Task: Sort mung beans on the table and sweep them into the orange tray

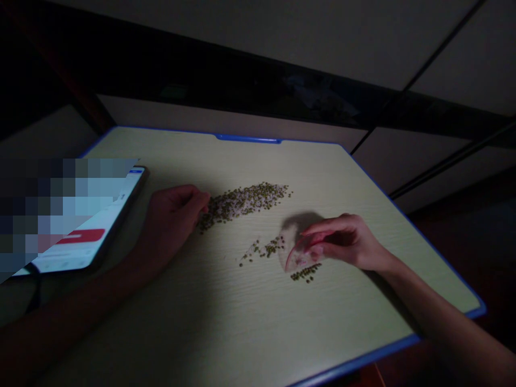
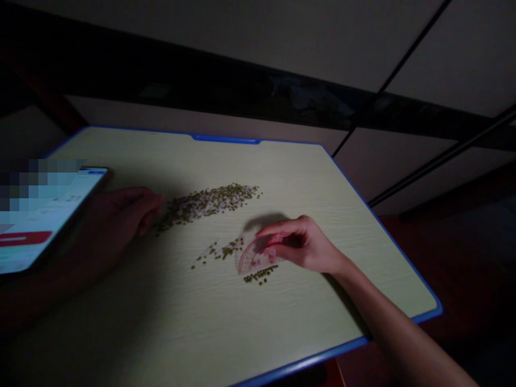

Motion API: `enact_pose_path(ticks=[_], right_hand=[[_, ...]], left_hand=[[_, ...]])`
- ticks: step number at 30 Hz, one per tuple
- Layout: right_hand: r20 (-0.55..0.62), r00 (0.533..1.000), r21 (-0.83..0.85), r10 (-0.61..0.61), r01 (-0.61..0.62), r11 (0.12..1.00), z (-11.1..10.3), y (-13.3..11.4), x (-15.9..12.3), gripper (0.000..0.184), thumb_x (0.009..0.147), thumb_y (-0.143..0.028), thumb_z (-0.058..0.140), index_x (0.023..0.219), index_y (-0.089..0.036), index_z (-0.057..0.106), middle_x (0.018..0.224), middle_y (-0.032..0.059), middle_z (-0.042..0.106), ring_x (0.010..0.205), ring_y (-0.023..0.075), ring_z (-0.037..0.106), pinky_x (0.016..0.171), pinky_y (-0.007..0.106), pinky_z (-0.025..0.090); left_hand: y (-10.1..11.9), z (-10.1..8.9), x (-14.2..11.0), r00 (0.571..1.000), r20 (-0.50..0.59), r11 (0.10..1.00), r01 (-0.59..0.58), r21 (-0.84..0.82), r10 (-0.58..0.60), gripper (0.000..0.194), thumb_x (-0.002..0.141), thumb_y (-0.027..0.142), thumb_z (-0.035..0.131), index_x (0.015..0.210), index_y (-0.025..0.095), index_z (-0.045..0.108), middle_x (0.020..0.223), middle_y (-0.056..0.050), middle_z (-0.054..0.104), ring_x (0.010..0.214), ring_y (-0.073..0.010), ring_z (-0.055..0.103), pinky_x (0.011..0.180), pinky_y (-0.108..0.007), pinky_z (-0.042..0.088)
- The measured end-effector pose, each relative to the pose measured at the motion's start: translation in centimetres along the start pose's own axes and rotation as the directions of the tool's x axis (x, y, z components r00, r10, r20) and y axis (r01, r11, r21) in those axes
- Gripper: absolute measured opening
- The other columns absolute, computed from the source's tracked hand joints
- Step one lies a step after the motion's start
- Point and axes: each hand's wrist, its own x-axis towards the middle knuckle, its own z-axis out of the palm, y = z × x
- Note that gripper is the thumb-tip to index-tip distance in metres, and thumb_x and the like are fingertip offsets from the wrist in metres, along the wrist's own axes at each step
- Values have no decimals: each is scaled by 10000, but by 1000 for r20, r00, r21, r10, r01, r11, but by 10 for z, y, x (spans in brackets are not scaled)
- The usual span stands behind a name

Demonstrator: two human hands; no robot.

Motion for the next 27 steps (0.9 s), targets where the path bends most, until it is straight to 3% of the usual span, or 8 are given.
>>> enact_pose_path(ticks=[14,27], right_hand=[[-278,956,80,94,-75,994,3,-3,5,253,654,-68,719,869,-195,760,602,-3,708,473,112,622,466,217,525],[-278,958,11,72,-72,997,2,-2,6,219,681,-131,719,893,-176,745,603,6,712,487,127,634,481,243,535]], left_hand=[[2,1,-3,1000,-2,1000,24,-6,-24,251,574,423,487,460,201,465,356,64,369,367,-81,335,396,-204,253],[-1,0,0,1000,-1,1000,2,-12,-2,254,592,415,493,458,202,466,353,63,369,365,-82,342,395,-207,260]])
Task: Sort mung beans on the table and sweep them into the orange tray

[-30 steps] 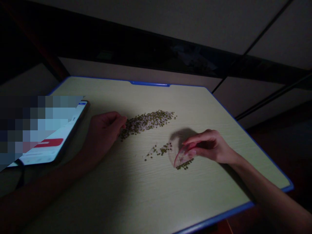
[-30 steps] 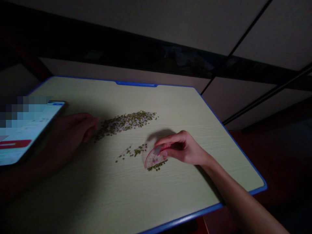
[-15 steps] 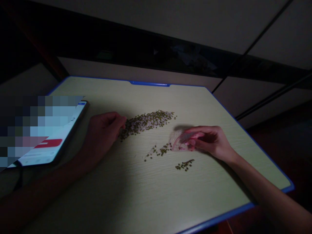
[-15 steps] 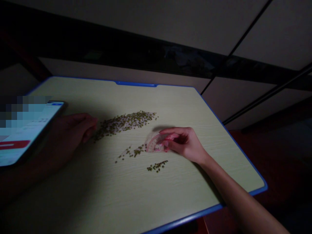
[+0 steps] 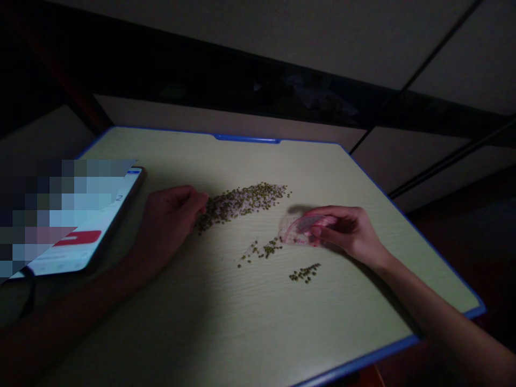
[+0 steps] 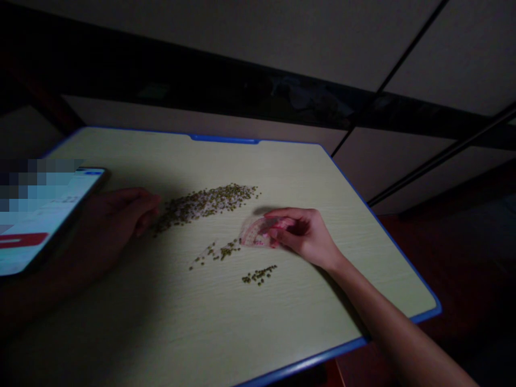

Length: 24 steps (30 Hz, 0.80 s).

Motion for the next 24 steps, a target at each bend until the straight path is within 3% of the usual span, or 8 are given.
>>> enact_pose_path(ticks=[6,24], right_hand=[[-66,997,32,32,-30,999,1,0,0,226,658,-96,720,864,-185,747,597,0,717,472,125,639,454,222,530],[-84,996,93,16,-8,996,6,2,3,245,664,-76,729,885,-182,736,584,-20,709,487,93,632,486,190,517]], left_hand=[[1,0,-2,1000,0,1000,8,14,-8,245,583,416,482,461,203,469,349,63,369,357,-83,335,389,-209,248],[1,1,0,1000,-1,1000,-8,20,8,262,580,436,472,468,199,472,356,59,374,370,-84,351,396,-202,256]])
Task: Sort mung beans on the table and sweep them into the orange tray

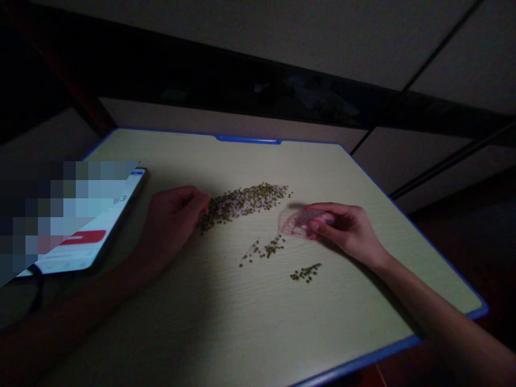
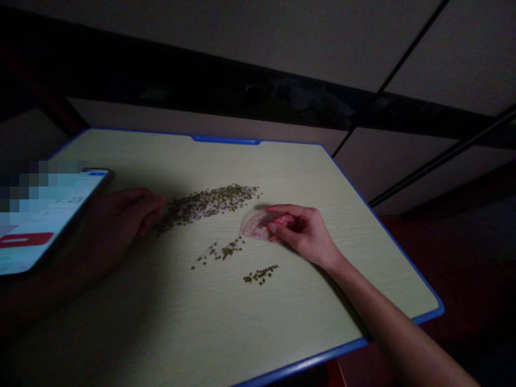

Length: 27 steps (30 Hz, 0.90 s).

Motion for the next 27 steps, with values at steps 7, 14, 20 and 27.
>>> enact_pose_path(ticks=[7,14,20,27], right_hand=[[44,999,35,-6,4,999,1,2,2,283,664,-57,726,904,-206,742,600,-30,716,506,73,629,508,168,506],[54,999,33,4,-6,999,-1,-1,2,311,646,-16,715,884,-212,760,589,-33,716,480,68,619,483,154,494],[66,998,48,16,-19,999,-3,-2,2,320,642,-14,715,885,-215,764,576,-33,709,472,75,618,478,162,495],[57,997,51,49,-52,997,-4,-4,0,296,625,-19,720,847,-209,771,575,-26,706,461,85,613,468,179,499]], left_hand=[[-1,2,2,1000,-11,1000,4,-29,-4,261,555,440,486,457,198,480,344,63,374,356,-74,341,378,-192,250],[1,1,0,1000,1,999,17,-29,-17,266,549,449,484,450,204,460,337,71,357,347,-72,329,381,-198,248],[2,1,-1,1000,-5,1000,11,-19,-11,263,544,441,477,437,202,457,338,68,366,351,-70,330,385,-193,248],[2,0,-1,1000,-6,1000,8,-7,-8,271,550,449,478,437,203,460,333,69,364,341,-69,326,369,-194,244]])
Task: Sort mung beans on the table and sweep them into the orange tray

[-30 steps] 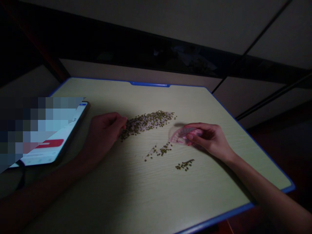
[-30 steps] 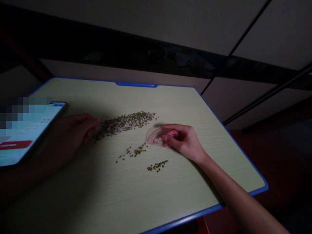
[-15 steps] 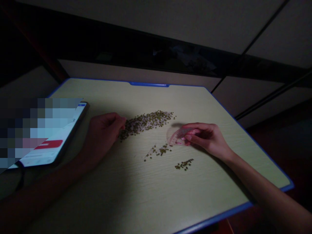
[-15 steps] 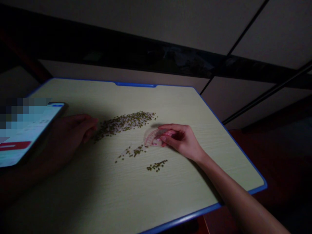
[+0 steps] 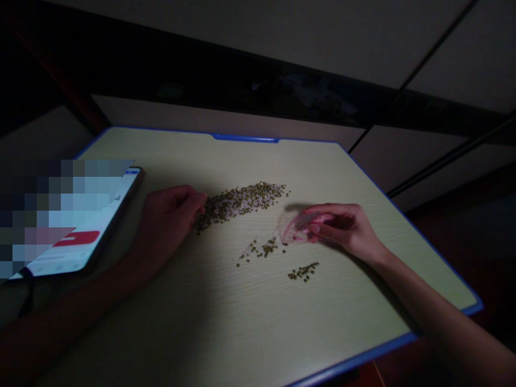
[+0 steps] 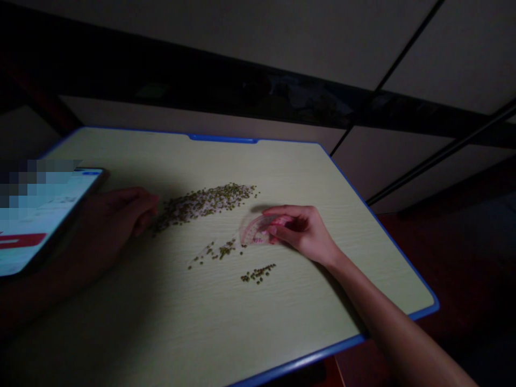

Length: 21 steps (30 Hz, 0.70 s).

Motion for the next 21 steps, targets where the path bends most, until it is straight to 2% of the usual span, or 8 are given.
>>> enact_pose_path(ticks=[7,21], right_hand=[[34,999,-27,-6,7,1000,-3,-1,-1,292,636,-31,721,852,-221,775,607,-19,710,466,76,601,470,174,494],[165,981,-101,-98,116,988,-4,3,-2,273,687,-64,714,902,-224,764,669,6,720,500,94,608,478,205,509]], left_hand=[[-1,-1,-1,1000,4,1000,7,-12,-7,265,555,445,492,454,201,482,335,71,369,338,-70,331,361,-190,241],[-2,0,2,1000,-1,1000,-10,-2,10,262,577,430,495,458,197,490,341,63,380,354,-79,347,384,-204,260]])
